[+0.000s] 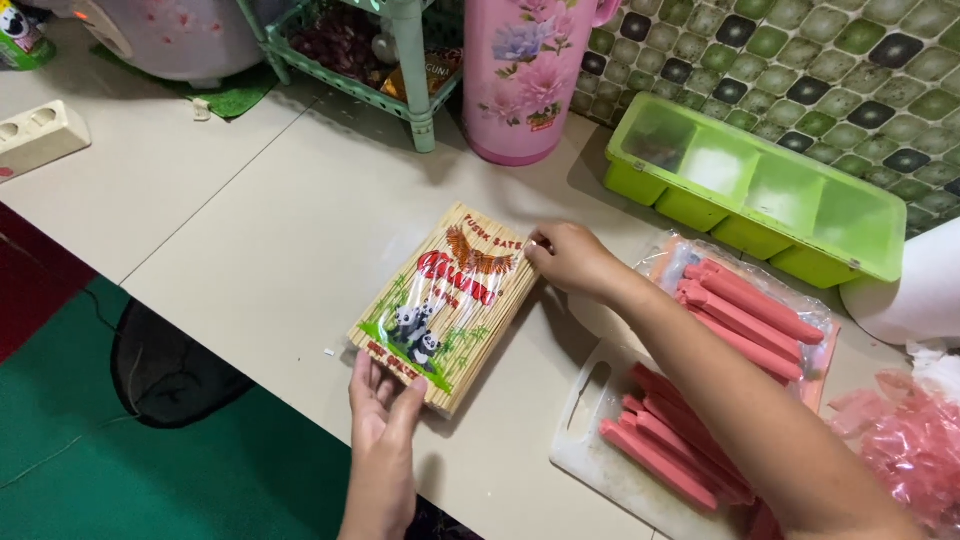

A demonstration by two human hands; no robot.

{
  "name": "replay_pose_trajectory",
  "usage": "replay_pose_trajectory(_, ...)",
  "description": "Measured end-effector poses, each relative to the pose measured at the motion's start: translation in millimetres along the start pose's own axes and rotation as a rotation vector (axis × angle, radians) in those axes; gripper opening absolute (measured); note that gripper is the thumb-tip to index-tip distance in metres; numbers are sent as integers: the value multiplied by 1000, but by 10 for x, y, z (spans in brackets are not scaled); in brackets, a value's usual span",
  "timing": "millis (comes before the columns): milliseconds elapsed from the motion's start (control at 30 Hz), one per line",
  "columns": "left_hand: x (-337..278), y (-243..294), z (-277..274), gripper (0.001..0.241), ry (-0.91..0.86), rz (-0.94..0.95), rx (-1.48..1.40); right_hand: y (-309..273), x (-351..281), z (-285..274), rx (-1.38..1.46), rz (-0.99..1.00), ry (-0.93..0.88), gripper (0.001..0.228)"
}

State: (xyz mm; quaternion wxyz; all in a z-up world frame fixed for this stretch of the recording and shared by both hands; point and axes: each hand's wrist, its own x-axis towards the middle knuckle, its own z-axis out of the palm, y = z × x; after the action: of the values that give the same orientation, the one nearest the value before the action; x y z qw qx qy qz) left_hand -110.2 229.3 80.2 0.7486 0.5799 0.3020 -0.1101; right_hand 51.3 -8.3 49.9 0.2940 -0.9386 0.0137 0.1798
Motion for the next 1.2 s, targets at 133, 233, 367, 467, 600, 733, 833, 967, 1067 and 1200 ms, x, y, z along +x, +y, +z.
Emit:
replay_pose_trajectory(133, 163, -5, -124, 93, -34, 47, 30, 50, -104, -16, -59, -27, 38, 31)
replay_pose_trajectory(233, 326, -71, -185, 85, -48, 215, -23, -17, -339, -124, -56, 29, 1, 28)
replay_pose_trajectory(367, 334, -20, -52, 80, -90, 167, 27, 59, -593, -327, -132, 148, -87, 34)
replay_pose_trajectory(467, 436, -72, -4, 76, -148, 209, 127, 176, -724, -320, -53, 198, -159, 36)
replay_pose_trajectory(600, 677, -192, -97, 68, -223, 372, 302, 256, -782, -365, 21, 236, -222, 37)
replay_pose_trajectory(733, 506, -140, -157, 89, -219, 339, 381, 222, -768, -458, 43, 270, -167, 30)
replay_pose_trajectory(833, 481, -250, -216, 111, -111, 253, 704, 345, -638, -368, 72, 141, -151, 48)
replay_pose_trajectory(967, 759, -671, -291, 105, -50, 691, 1083, 378, -509, -200, 120, 186, -78, 64)
replay_pose_trajectory(1067, 850, -766, -301, 93, 7, 808, 1098, 212, -542, -177, 217, 192, -58, 57)
replay_pose_trajectory(1200, 881, -779, -327, 88, 9, 851, 1011, 235, -504, -170, 217, 310, -59, 70)
